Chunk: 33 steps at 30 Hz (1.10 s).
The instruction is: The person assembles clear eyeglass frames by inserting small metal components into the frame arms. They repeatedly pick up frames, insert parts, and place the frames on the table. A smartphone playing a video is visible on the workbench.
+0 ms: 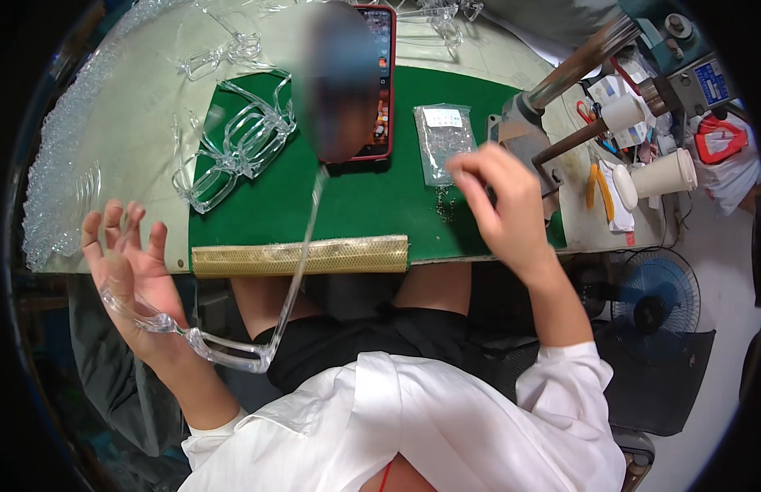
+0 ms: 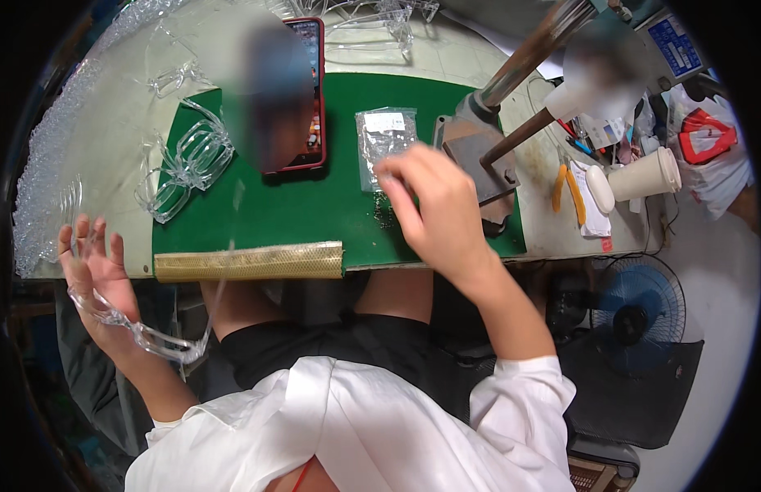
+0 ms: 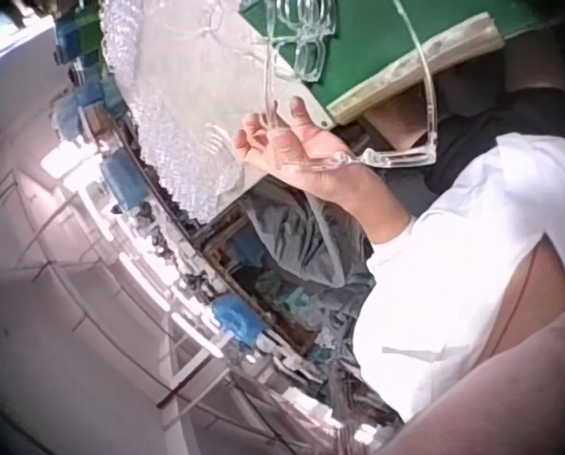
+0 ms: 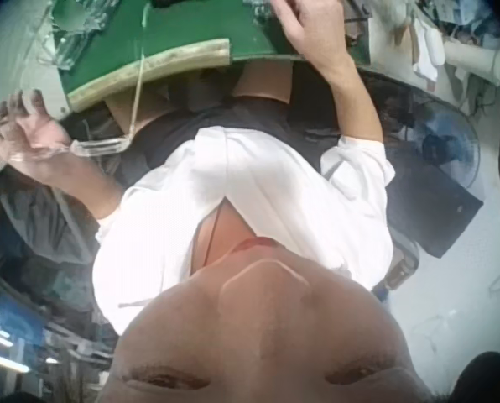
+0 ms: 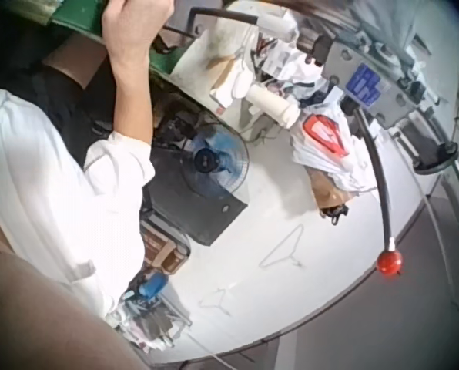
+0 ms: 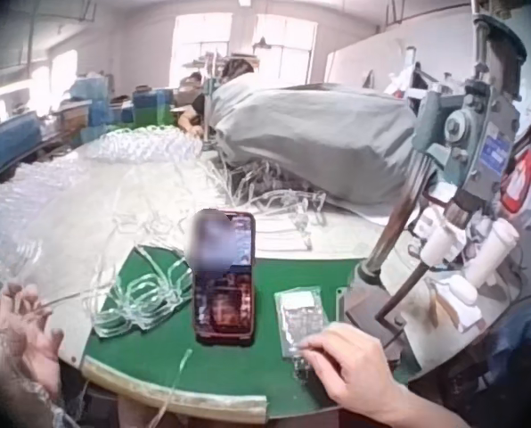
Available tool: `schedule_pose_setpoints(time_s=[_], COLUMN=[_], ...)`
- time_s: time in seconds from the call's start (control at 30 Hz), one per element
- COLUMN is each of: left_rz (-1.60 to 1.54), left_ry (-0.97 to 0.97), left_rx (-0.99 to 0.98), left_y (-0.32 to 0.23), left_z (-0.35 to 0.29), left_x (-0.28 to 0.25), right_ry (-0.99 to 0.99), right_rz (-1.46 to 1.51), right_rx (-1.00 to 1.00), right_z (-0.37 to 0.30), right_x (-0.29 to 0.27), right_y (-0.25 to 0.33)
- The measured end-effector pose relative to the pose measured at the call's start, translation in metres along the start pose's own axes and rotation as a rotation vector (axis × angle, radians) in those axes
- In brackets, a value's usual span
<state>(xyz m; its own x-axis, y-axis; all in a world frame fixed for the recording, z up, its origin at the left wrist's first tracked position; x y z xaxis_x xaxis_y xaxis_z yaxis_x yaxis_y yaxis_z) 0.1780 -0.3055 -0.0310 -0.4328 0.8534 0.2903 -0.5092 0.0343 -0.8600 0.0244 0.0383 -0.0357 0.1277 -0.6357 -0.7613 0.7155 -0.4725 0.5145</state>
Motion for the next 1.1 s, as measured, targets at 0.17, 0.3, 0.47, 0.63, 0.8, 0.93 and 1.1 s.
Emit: schedule_pose_setpoints(time_s=[0.17,0.3,0.47,0.63,0.8,0.93,1.1], left_rz=[-0.148,-0.468,-0.373,-0.359,-0.191,0.045,0.031], left_ry=[0.082,0.347,0.369,0.547,0.586,0.499,0.481], left_rx=[-0.069,-0.356,-0.202,-0.241,-0.148,-0.254,-0.234], left_y=[0.011,0.015,0.012,0.001,0.011,0.004,0.016], left_z=[-0.015,-0.008,-0.025,-0.023,-0.030,-0.041,-0.053], left_x=[0.039,0.062,0.100,0.103,0.110,0.130,0.136], right_ry=[-0.010,-0.021,0.021,0.045,0.052,0.050,0.029], right_rz=[-0.148,-0.174,-0.095,-0.101,-0.088,-0.030,-0.026], right_rx=[0.163,0.147,0.162,0.141,0.179,0.171,0.221], right_z=[-0.058,-0.062,-0.058,-0.056,-0.058,-0.057,-0.054], right_x=[0.013,0.017,0.020,0.019,0.016,0.016,0.020], right_y=[0.007,0.006,0.009,0.009,0.008,0.006,0.007])
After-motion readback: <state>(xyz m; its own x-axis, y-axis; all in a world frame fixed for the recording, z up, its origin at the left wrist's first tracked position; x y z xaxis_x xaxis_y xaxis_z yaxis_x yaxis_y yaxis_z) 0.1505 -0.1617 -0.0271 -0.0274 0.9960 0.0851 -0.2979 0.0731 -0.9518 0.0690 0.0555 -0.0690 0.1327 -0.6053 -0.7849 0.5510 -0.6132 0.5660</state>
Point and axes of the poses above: each hand's wrist, its own z-axis towards the middle knuckle, its own x-axis out of the palm, y = z × x, the point moved 1 cm from there along z, towards the middle knuckle, and after that the axes turned 7 degrees about y, right-handed, at the moved point
